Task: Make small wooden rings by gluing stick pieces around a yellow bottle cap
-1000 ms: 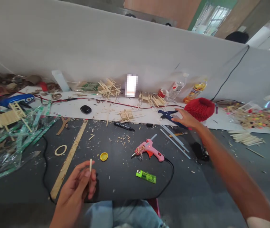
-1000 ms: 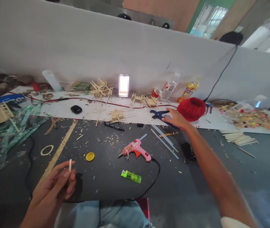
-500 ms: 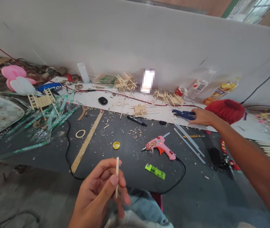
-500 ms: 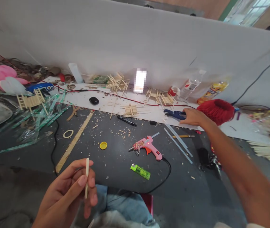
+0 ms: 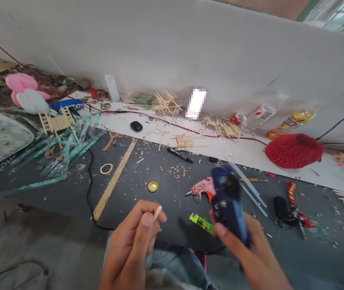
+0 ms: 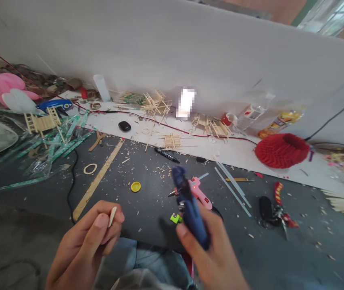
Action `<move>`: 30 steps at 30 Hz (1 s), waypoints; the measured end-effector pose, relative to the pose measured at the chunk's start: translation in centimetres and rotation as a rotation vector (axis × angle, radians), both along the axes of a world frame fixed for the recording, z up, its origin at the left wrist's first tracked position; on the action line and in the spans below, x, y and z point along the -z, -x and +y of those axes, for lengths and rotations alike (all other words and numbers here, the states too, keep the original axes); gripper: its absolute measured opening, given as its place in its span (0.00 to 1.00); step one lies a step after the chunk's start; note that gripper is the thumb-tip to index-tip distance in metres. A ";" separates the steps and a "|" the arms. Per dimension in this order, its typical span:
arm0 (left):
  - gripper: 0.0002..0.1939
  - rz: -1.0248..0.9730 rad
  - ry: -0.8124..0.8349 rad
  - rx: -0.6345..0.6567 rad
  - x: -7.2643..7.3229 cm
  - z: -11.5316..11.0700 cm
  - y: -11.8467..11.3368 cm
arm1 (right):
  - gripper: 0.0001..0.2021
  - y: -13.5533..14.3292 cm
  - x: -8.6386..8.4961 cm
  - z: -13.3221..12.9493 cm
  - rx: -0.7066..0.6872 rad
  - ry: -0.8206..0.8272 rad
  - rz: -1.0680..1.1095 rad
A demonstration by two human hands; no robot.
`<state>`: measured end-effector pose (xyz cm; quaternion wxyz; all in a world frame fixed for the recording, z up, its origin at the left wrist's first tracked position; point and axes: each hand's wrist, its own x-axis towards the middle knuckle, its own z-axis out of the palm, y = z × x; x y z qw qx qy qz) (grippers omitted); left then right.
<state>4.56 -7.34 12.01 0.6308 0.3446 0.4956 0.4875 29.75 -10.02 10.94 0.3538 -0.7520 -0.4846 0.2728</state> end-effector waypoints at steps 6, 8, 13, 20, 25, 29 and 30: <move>0.19 0.291 -0.191 -0.029 -1.6 1.6 -0.9 | 0.29 6.5 0.2 0.8 -0.101 0.100 0.185; 0.18 0.332 -0.177 -0.089 -1.9 1.8 -1.3 | 0.24 7.1 -0.8 1.5 -0.271 0.047 0.182; 0.17 0.327 -0.132 -0.102 -1.9 2.2 -1.7 | 0.10 7.6 -1.7 2.3 -0.498 0.025 0.201; 0.15 0.420 -0.203 -0.049 -1.1 2.8 -0.9 | 0.03 8.4 -0.2 1.8 -0.477 -0.031 0.103; 0.13 0.480 -0.255 -0.049 -0.5 2.8 -0.5 | 0.06 8.5 -0.4 1.8 -0.494 -0.056 0.001; 0.14 0.489 -0.243 -0.053 -0.5 2.7 -0.8 | 0.10 8.4 -0.2 1.7 -0.483 -0.056 -0.063; 0.14 0.478 -0.230 -0.066 -0.5 2.6 -0.9 | 0.10 8.4 0.0 1.6 -0.485 -0.035 -0.067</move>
